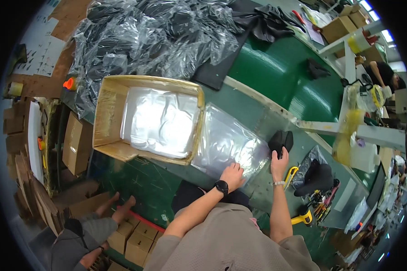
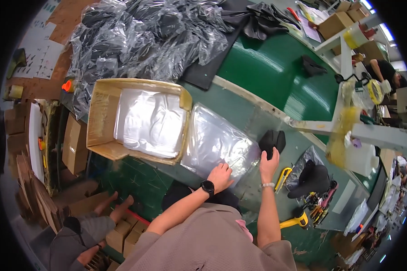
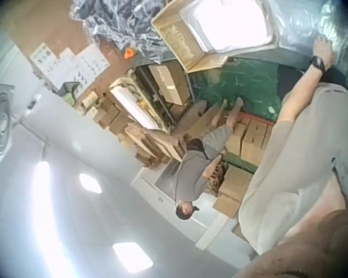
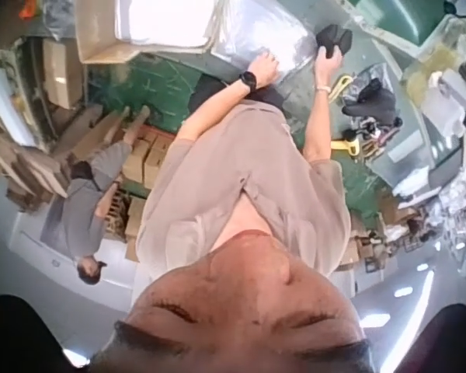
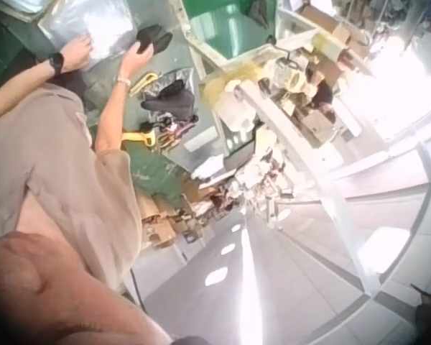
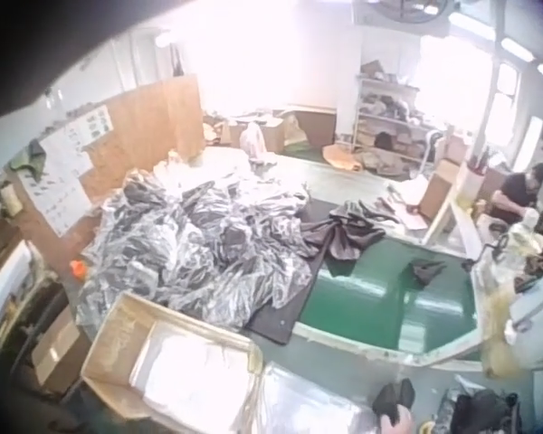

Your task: Pack bicycle saddles into individual plastic bags and organize them on a workbench.

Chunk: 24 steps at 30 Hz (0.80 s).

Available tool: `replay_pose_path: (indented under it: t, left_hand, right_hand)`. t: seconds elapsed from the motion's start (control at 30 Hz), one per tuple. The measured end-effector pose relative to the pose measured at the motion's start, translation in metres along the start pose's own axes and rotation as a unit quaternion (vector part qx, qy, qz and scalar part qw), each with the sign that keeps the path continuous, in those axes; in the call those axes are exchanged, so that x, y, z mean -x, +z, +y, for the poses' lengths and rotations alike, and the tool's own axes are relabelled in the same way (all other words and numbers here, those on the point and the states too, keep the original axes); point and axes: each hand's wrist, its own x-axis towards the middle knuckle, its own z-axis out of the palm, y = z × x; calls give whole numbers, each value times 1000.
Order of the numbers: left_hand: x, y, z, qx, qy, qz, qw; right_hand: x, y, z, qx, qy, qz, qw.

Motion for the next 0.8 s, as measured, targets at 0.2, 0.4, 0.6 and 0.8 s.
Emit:
replay_pose_path:
  t: [0.2, 0.4, 0.6, 0.8]
  left_hand:
    - [-10, 35, -2, -41, -127, -57, 989]
    - [-29, 118, -24, -50, -81, -35, 995]
    - [-10, 72, -41, 70, -109, -62, 990]
    - [2, 56, -40, 290, -156, 103, 939]
  right_hand:
    - [55, 0, 40, -51, 7, 71, 996]
    - [33, -20, 122, -53, 63, -82, 993]
    - [9, 13, 101, -293, 239, -240, 894]
    - [95, 43, 6, -399, 204, -248, 859]
